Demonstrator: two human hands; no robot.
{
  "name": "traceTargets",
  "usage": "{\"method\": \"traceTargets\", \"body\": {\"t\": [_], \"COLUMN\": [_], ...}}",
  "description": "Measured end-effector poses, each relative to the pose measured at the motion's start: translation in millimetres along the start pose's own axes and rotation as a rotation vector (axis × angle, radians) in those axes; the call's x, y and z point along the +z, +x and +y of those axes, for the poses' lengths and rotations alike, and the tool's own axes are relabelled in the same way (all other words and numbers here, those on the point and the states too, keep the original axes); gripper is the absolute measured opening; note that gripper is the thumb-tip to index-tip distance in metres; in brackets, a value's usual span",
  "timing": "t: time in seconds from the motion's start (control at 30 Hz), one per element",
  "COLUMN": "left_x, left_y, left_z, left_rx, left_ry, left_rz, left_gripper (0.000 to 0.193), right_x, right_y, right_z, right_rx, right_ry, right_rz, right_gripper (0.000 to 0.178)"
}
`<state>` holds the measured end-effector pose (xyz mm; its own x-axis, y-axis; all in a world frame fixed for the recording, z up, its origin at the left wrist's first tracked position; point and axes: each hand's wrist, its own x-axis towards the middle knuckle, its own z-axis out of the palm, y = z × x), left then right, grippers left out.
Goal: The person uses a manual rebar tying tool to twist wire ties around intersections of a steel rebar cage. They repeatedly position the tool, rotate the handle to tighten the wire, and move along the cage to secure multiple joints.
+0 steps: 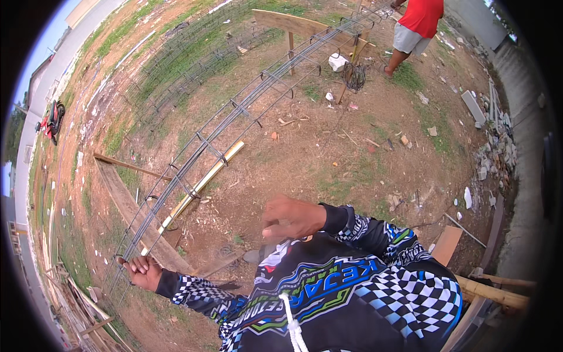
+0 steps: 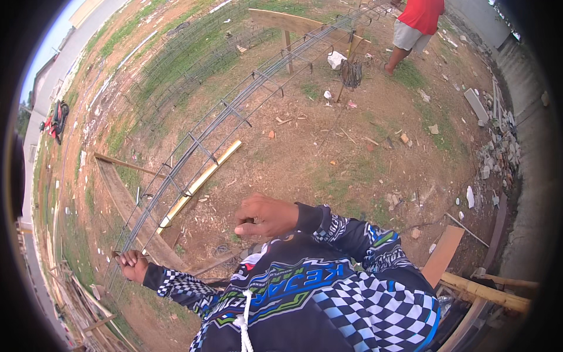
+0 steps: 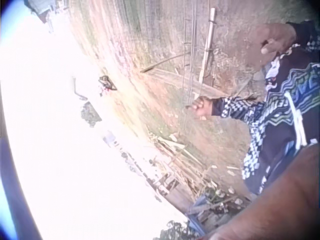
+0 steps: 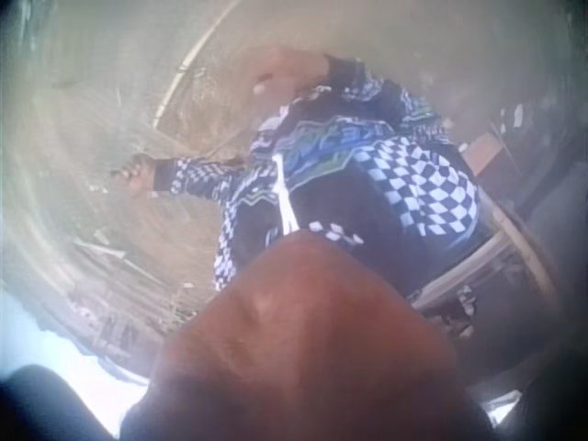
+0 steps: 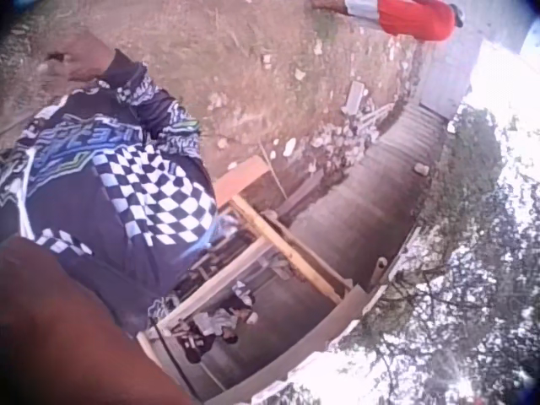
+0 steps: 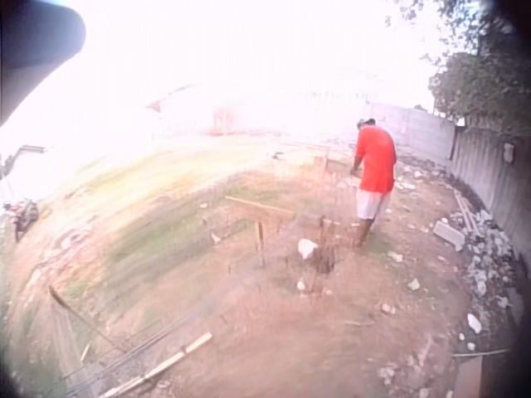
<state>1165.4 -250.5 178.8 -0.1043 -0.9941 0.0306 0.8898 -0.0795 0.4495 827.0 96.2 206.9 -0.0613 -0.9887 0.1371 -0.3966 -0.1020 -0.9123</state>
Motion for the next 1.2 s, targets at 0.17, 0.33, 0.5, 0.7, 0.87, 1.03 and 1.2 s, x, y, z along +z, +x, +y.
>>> {"method": "traceTargets", "body": {"t": [0.17, 0.33, 0.5, 0.7, 0.87, 1.03, 1.2], "left_x": [93.1, 181.3, 254.0, 304.3, 346.9, 385.7, 409.6], "left_y": [-10.5, -38.2, -60.9, -78.1, -95.4, -88.8, -87.2], "left_z": [-152.9, -303.4, -429.9, -560.4, -649.3, -715.5, -778.8], "left_rx": [-0.194, -0.520, -0.671, -0.759, -0.837, -0.810, -0.806], "left_ry": [-0.034, -0.146, -0.167, -0.155, -0.265, -0.225, -0.242], "left_rz": [-0.114, -0.320, -0.417, -0.440, -0.514, -0.530, -0.613], "left_gripper": [0.024, 0.023, 0.023, 0.023, 0.025, 0.024, 0.024], "right_x": [-48.1, -89.9, -112.5, -184.9, -253.8, -315.9, -373.1], "right_y": [-103.6, -189.6, -215.5, -225.9, -231.6, -228.4, -234.9], "right_z": [22.5, 53.1, 56.6, 68.9, 116.6, 150.9, 170.2], "right_rx": [0.029, 0.493, 0.349, 0.317, 0.480, 0.363, 0.383], "right_ry": [0.337, 0.502, 0.505, -0.099, 0.352, 0.215, 0.281], "right_rz": [0.354, 0.142, 0.669, 0.775, 0.840, 0.650, 0.644], "right_gripper": [0.029, 0.032, 0.034, 0.029, 0.027, 0.034, 0.030]}}
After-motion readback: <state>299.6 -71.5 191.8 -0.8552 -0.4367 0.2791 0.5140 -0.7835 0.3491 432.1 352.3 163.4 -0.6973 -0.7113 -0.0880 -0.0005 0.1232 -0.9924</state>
